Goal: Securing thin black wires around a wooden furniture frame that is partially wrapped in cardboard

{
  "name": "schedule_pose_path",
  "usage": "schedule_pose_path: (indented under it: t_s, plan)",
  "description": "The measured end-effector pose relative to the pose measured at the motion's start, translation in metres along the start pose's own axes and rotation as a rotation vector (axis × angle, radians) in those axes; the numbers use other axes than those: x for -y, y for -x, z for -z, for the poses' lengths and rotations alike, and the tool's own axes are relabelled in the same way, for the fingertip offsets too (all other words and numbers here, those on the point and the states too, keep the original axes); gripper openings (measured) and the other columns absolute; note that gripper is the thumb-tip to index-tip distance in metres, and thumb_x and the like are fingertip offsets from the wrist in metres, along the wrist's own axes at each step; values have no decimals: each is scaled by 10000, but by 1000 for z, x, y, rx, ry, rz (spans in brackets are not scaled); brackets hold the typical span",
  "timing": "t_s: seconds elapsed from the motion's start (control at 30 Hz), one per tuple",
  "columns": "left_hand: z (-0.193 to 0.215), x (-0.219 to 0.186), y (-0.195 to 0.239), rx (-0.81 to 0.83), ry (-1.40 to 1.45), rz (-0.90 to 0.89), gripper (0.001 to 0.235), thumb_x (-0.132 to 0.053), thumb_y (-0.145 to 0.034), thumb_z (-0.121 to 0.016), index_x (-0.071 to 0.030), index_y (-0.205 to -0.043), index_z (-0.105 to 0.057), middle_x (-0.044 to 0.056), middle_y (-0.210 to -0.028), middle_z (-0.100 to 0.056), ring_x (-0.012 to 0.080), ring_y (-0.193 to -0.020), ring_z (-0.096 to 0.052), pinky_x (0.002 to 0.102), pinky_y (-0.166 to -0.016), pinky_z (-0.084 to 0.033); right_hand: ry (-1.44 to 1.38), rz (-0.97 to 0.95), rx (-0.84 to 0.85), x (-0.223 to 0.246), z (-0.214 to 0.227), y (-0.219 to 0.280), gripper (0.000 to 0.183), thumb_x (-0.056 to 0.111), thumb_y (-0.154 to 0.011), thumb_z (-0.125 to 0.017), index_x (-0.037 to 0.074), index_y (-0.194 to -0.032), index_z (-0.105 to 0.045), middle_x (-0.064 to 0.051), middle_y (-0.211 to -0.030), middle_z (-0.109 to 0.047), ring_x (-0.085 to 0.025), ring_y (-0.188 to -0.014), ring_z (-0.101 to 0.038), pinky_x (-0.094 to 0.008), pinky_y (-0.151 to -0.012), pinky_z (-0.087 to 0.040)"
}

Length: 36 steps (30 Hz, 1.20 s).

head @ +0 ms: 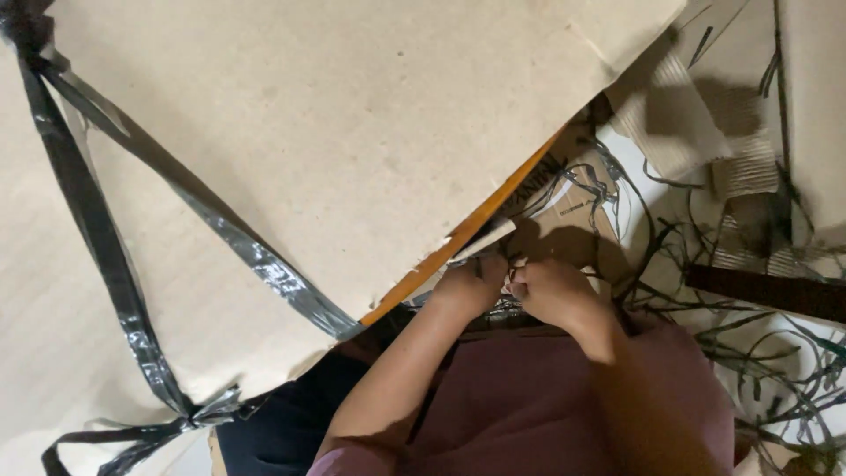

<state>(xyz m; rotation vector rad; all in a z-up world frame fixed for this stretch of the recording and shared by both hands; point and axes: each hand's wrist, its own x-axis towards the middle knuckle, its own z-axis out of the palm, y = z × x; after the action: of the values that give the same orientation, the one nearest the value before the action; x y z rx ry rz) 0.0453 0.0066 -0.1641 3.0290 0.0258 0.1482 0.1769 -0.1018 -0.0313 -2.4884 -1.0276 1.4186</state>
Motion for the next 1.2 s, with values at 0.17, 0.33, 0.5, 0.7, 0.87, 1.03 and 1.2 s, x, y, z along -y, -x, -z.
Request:
schedule_pose_path:
  t_s: [0.17,0.33,0.5,0.7,0.87,1.03,1.2]
  plan:
    - [19,2,-7,18,26,24,239,17,-930,-521,-46,-969,-749,131,-760,-676,342,-672,-692,380,-567,-562,-7,33,7,-12,-3,-3,363,202,-951,-470,89,-1044,-801,-214,-1024,-770,-415,-1005,-712,-489,-799,-593]
    - [10,-1,-1,21,416,307,236,-90,-846,-618,-227,-963,-770,56,-644,-687,354,-659,-718,483,-594,-557,64,68,-4,-7,-8,3,365,169,-970,-459,96,-1056,-806,-177,-1016,-776,-371,-950,-730,-446,-765,-602]
    - [11,-26,8,-559,626,366,178,-30,-938,-673,-137,-1052,-758,44,-869,-785,235,-823,-754,325,-932,-545,191,101,-22,-18,-37,-24,238,136,-888,-584,75,-938,-808,-154,-917,-775,-360,-926,-746,-472,-755,-608]
    - [-2,-22,8,-660,629,302,219,-36,-952,-664,-169,-1075,-787,-6,-927,-801,170,-855,-760,303,-901,-547,83,181,-37,-13,-34,-18,258,107,-872,-544,82,-927,-796,-224,-955,-768,-448,-1000,-725,-544,-819,-592]
    - [11,-17,12,-705,578,260,179,-90,-936,-685,-214,-1019,-784,-38,-907,-797,154,-867,-760,308,-902,-525,45,216,-77,-20,-49,-29,262,115,-862,-557,146,-969,-795,-222,-998,-771,-443,-1057,-707,-535,-898,-581]
    - [8,-13,13,-727,579,248,164,-120,-944,-691,-252,-989,-778,-83,-932,-798,95,-923,-761,292,-934,-487,-83,40,-134,-13,-28,-8,341,385,-962,-613,180,-1185,-770,-202,-1131,-766,-403,-1140,-699,-515,-956,-560]
    - [10,-13,12,-762,527,228,152,-99,-929,-710,-240,-927,-767,-69,-872,-782,123,-834,-748,301,-911,-495,-384,216,-477,-40,-49,-58,374,353,-857,-782,296,-1224,-739,-113,-1097,-763,-379,-1133,-681,-500,-949,-552]
